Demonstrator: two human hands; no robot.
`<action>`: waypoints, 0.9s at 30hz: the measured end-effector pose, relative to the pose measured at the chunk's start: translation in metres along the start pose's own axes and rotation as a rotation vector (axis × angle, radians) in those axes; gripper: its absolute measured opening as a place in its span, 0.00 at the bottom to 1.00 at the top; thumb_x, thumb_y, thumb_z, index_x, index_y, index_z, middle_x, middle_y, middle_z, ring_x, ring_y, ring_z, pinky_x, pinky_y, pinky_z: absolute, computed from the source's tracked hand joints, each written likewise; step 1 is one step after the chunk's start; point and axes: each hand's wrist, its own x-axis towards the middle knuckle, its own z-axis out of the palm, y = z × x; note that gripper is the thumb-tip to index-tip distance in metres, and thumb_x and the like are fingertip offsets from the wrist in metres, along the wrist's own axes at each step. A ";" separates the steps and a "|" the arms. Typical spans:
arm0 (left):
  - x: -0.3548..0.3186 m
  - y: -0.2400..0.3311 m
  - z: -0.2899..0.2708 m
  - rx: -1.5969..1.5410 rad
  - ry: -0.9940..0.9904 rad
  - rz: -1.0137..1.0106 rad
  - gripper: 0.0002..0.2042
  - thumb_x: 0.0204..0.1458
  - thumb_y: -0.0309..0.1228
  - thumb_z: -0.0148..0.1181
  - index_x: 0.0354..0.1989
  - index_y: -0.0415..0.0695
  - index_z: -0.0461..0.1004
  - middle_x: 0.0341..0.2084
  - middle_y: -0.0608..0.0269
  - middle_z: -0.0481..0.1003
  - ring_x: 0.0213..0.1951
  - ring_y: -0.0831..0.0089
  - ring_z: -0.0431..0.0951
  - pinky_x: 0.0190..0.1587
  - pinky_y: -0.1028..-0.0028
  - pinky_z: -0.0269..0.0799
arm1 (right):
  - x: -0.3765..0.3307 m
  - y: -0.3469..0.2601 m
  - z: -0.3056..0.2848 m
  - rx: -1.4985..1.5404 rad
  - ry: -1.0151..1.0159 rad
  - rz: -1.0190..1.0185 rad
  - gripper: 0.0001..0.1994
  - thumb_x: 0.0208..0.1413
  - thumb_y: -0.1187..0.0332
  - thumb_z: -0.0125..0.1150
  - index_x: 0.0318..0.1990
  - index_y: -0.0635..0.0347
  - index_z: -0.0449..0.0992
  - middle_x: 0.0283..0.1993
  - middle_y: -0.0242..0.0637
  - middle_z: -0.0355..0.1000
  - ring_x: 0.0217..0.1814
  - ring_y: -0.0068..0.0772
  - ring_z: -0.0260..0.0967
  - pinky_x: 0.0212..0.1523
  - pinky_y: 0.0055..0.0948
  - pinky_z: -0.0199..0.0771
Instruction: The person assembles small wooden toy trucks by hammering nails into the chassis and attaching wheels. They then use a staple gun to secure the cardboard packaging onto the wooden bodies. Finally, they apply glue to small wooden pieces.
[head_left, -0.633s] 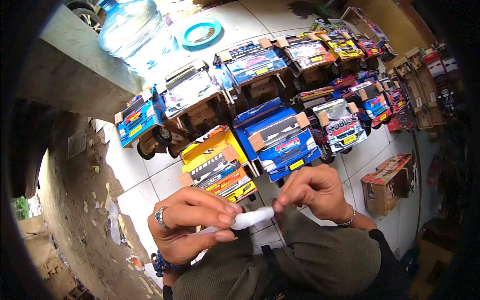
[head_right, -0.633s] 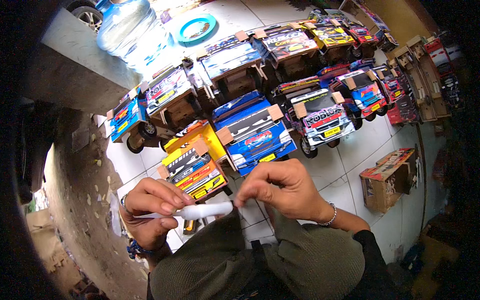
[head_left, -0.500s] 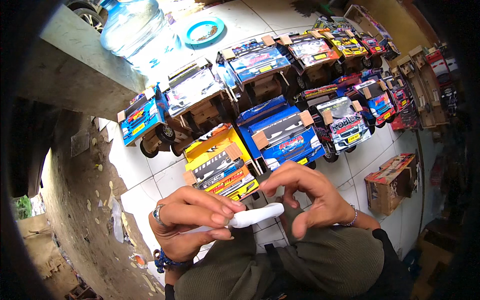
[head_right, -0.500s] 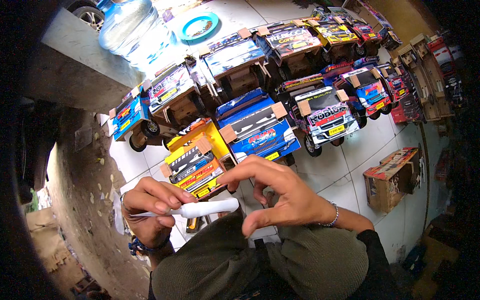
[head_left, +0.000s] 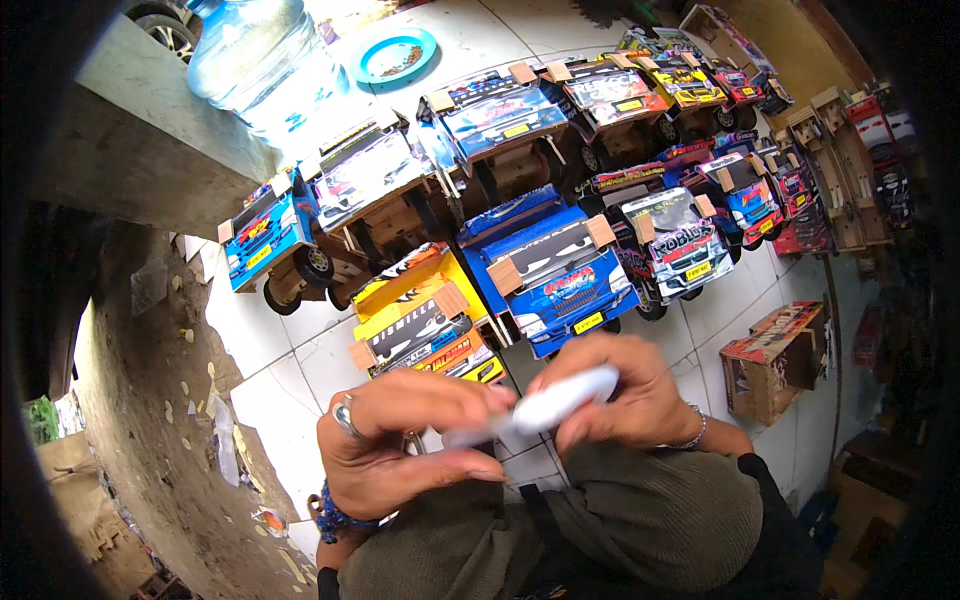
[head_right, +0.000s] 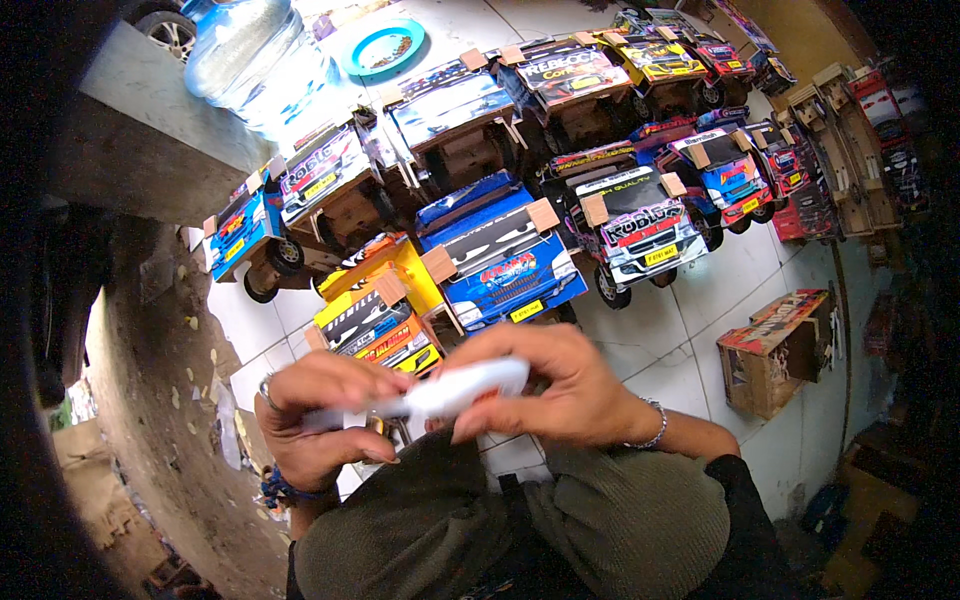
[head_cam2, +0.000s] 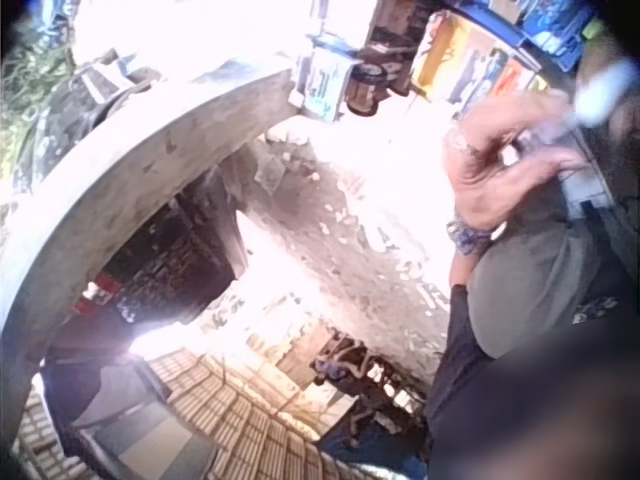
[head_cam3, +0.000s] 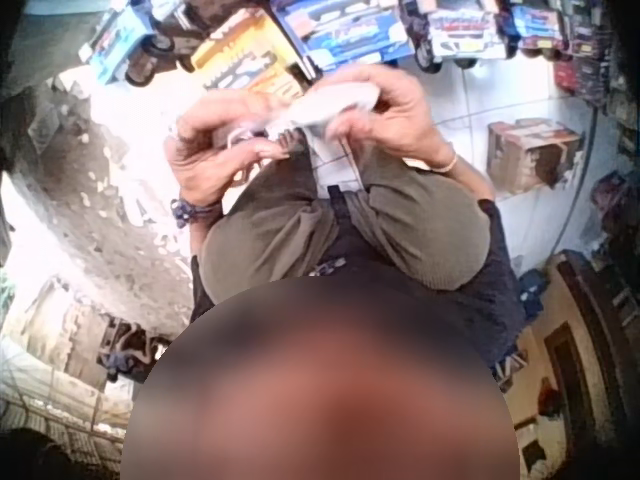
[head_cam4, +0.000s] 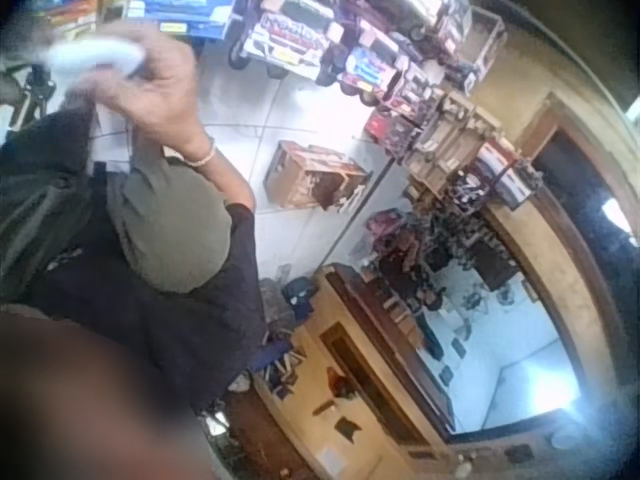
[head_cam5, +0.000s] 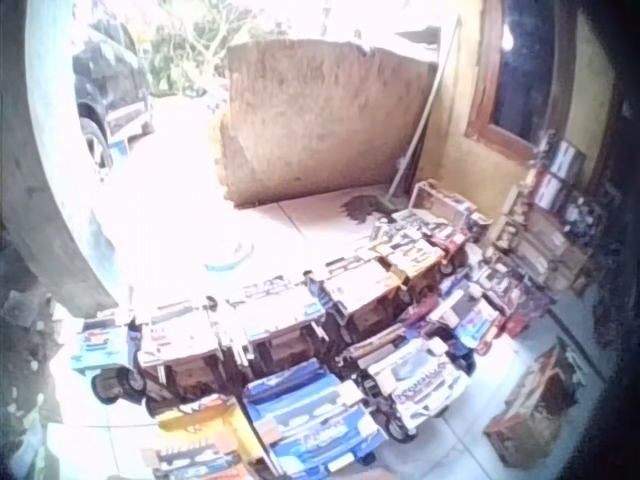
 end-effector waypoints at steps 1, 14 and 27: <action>-0.008 0.005 0.003 0.044 0.151 -0.112 0.29 0.39 0.17 0.80 0.52 0.36 0.74 0.42 0.49 0.81 0.50 0.53 0.83 0.57 0.57 0.79 | -0.004 -0.002 -0.001 0.000 0.150 0.096 0.27 0.46 0.59 0.83 0.49 0.62 0.77 0.46 0.37 0.79 0.41 0.22 0.75 0.42 0.25 0.74; -0.065 -0.039 -0.042 -0.251 -0.689 -0.688 0.17 0.69 0.38 0.53 0.53 0.36 0.79 0.52 0.46 0.80 0.60 0.51 0.77 0.64 0.57 0.69 | -0.041 0.010 -0.045 -0.190 0.818 -0.139 0.16 0.63 0.67 0.67 0.53 0.66 0.74 0.42 0.35 0.77 0.32 0.15 0.69 0.29 0.17 0.70; -0.140 -0.224 -0.047 0.293 -0.456 -1.385 0.26 0.68 0.50 0.54 0.57 0.37 0.75 0.37 0.53 0.83 0.37 0.69 0.85 0.37 0.70 0.83 | -0.019 0.015 -0.029 -0.928 0.480 -0.397 0.20 0.54 0.64 0.74 0.47 0.65 0.73 0.39 0.43 0.83 0.34 0.38 0.83 0.36 0.32 0.84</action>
